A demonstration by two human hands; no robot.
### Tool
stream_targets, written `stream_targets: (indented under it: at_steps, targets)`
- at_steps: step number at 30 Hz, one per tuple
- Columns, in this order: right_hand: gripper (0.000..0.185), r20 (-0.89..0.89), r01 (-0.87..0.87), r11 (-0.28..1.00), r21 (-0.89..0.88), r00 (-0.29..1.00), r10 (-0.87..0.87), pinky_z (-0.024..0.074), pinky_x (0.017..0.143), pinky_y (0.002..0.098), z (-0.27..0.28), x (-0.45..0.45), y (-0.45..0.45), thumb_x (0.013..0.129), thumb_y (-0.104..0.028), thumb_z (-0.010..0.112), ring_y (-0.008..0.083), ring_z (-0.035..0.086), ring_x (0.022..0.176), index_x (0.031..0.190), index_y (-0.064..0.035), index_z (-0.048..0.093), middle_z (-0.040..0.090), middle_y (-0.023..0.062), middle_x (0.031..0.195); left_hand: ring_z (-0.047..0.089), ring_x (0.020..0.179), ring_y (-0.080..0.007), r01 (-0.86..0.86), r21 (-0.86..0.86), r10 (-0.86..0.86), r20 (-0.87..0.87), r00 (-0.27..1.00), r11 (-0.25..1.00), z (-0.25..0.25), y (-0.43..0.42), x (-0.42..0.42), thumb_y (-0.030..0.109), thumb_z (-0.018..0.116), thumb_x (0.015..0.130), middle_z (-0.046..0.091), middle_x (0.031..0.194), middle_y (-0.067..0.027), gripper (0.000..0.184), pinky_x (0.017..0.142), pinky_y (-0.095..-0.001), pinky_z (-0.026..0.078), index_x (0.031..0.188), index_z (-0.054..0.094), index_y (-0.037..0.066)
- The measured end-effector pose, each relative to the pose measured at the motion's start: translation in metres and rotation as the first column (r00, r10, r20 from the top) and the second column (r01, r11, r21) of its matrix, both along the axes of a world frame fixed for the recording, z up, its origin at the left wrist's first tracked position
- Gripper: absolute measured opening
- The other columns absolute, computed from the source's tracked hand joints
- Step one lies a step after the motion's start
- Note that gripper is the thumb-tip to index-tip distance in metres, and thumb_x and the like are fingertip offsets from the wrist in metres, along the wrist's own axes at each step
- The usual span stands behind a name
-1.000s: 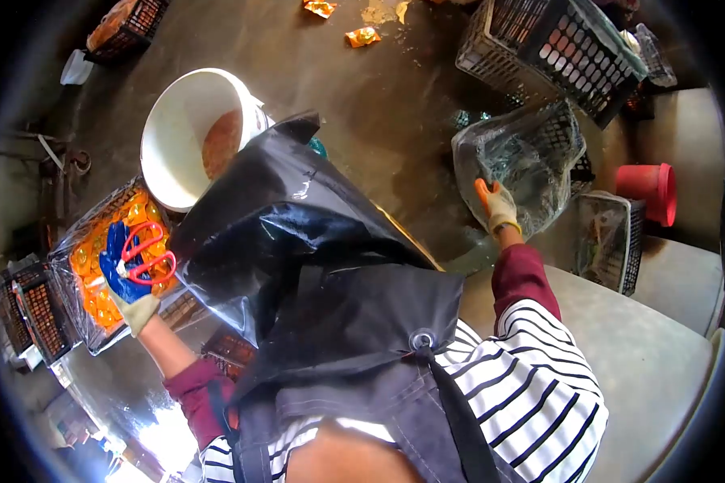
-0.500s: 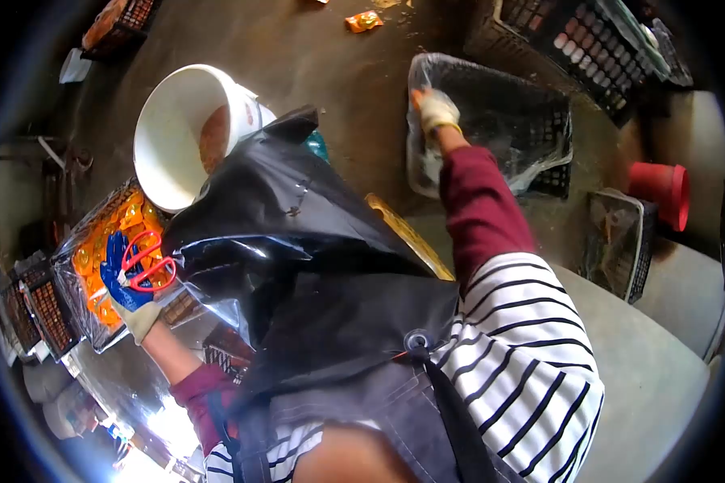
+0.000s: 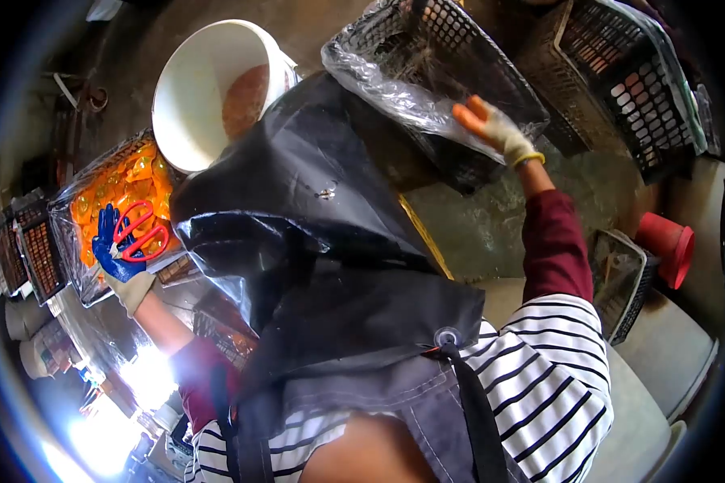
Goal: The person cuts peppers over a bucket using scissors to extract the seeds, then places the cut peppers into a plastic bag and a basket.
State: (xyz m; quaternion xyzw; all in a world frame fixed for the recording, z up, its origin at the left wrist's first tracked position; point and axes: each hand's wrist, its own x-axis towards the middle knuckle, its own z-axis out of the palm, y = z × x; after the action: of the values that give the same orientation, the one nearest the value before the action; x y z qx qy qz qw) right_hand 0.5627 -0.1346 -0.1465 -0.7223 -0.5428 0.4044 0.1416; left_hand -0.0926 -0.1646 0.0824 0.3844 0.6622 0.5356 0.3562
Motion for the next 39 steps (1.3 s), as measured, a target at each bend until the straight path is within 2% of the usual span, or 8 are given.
stream_targets:
  at_steps: [5,9,20,23,28,32,37,39]
  targets:
    - [0.022,0.423,-0.414,0.868,-0.272,0.759,0.495,0.0495,0.065,0.0382,0.017,-0.045,-0.045,0.082,-0.029,0.062,0.0284,0.066,0.076,0.087,-0.0083,0.063,0.066,0.0123,0.081,0.045,0.124,-0.0301,-0.029,0.007,0.028,0.087,0.996,1.0,-0.008,0.012,-0.005,0.041,0.032,0.097,0.045,0.138,-0.0128,0.055,0.103,-0.0442,0.038,0.136,0.043,0.003]
    - [0.022,0.543,-0.432,0.874,0.221,0.8,0.258,0.0506,0.057,0.037,0.042,-0.057,-0.073,0.084,-0.023,0.057,0.0263,0.065,0.067,0.07,-0.0087,0.064,0.064,0.0125,0.069,0.044,0.126,-0.0303,-0.036,0.067,0.032,0.066,0.997,0.997,0.014,0.011,0.008,0.03,0.033,0.097,0.045,0.138,-0.0152,0.049,0.104,-0.0436,0.037,0.135,0.042,0.001]
    - [0.012,-0.248,0.19,0.979,0.071,0.954,-0.167,0.0445,0.062,0.0327,-0.005,-0.087,-0.185,0.078,-0.02,0.056,0.023,0.057,0.061,0.071,-0.0109,0.061,0.061,0.007,0.067,0.039,0.13,-0.0306,-0.046,0.071,0.025,0.268,0.963,0.996,0.003,-0.003,0.004,0.039,0.033,0.097,0.04,0.142,-0.0131,0.054,0.106,-0.046,0.034,0.137,0.041,0.004]
    - [0.025,0.379,-0.42,0.905,-0.066,0.829,0.412,0.0481,0.07,0.0361,-0.006,-0.086,-0.19,0.082,-0.031,0.056,0.0254,0.063,0.074,0.08,-0.0085,0.066,0.068,0.0062,0.081,0.04,0.129,-0.0305,-0.021,0.063,0.009,0.195,0.981,0.998,0.012,-0.01,-0.002,0.039,0.035,0.096,0.039,0.143,-0.0135,0.055,0.104,-0.0461,0.036,0.138,0.04,0.004]
    - [0.032,0.662,-0.575,0.744,0.34,0.709,0.245,0.0494,0.072,0.0448,-0.157,-0.049,-0.269,0.092,-0.033,0.043,0.0312,0.065,0.082,0.108,-0.0149,0.063,0.067,0.0149,0.091,0.049,0.121,-0.0303,-0.011,-0.024,0.015,0.184,0.983,1.0,0.018,-0.014,-0.017,0.035,0.034,0.096,0.044,0.138,-0.0147,0.052,0.095,-0.0443,0.047,0.137,0.039,0.003]
    - [0.027,-0.073,-0.151,0.971,-0.187,0.987,0.14,0.0472,0.065,0.0404,-0.148,-0.022,-0.265,0.089,-0.035,0.047,0.0275,0.061,0.078,0.101,-0.0143,0.057,0.063,0.0102,0.087,0.057,0.109,-0.0292,-0.096,-0.03,0.098,0.083,0.992,0.995,0.021,-0.023,-0.029,0.039,0.035,0.096,0.049,0.133,-0.0157,0.054,0.09,-0.0398,0.051,0.135,0.042,0.003]
    - [0.031,-0.779,0.563,0.651,-0.509,0.02,-0.627,0.0456,0.063,0.0321,-0.084,-0.025,-0.213,0.087,-0.047,0.054,0.0161,0.057,0.07,0.088,-0.0167,0.059,0.06,0.0002,0.074,0.055,0.111,-0.0266,-0.192,0.199,0.128,0.296,0.947,0.961,-0.002,-0.035,-0.045,0.046,0.044,0.093,0.053,0.13,-0.0153,0.06,0.094,-0.0367,0.045,0.131,0.046,-0.001]
    - [0.027,-0.741,0.555,0.646,-0.524,0.076,-0.667,0.0459,0.07,0.0339,-0.044,-0.024,-0.172,0.087,-0.044,0.054,0.0153,0.056,0.079,0.091,-0.0175,0.057,0.06,0.001,0.084,0.054,0.112,-0.0264,-0.221,0.203,0.141,0.348,0.927,0.954,-0.013,-0.041,-0.047,0.046,0.047,0.092,0.053,0.13,-0.0154,0.061,0.097,-0.0377,0.042,0.13,0.047,-0.001]
